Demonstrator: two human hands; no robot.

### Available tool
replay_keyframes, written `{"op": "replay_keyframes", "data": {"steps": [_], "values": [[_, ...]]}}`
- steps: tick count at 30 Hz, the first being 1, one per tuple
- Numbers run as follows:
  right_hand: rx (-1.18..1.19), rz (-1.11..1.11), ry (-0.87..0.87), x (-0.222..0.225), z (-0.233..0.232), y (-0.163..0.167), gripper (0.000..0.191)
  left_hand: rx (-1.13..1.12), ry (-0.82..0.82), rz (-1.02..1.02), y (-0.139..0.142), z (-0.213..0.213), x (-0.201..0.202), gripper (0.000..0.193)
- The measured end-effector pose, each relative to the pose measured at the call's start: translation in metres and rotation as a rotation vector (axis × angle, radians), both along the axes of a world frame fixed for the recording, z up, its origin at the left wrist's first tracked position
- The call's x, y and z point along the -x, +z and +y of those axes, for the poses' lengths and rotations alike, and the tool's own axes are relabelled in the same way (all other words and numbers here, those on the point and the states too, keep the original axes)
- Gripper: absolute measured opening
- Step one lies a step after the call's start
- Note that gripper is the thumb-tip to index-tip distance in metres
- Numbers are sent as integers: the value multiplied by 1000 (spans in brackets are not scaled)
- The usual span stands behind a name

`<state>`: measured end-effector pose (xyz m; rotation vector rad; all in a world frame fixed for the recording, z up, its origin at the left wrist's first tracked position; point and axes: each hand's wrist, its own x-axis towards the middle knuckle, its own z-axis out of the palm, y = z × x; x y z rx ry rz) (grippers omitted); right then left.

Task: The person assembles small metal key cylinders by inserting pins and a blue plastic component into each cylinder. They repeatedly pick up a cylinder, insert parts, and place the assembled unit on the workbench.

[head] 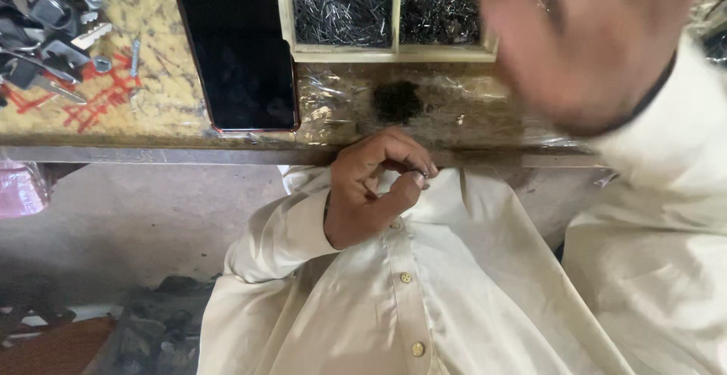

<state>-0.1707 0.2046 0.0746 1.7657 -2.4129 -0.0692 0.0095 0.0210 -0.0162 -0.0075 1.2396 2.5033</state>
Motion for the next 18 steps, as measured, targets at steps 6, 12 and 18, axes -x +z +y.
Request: {"op": "replay_keyframes", "data": {"steps": [6, 12, 18], "values": [[535, -661, -229, -132, 26, -32, 16, -65, -32, 48, 6, -8, -16, 8], [925, -1261, -609, -187, 40, -60, 31, 104, -66, 221, 13, -3, -8, 7], [813, -1147, -496, -187, 59, -67, 30, 247, -276, 151, 19, -10, 4, 4]]}}
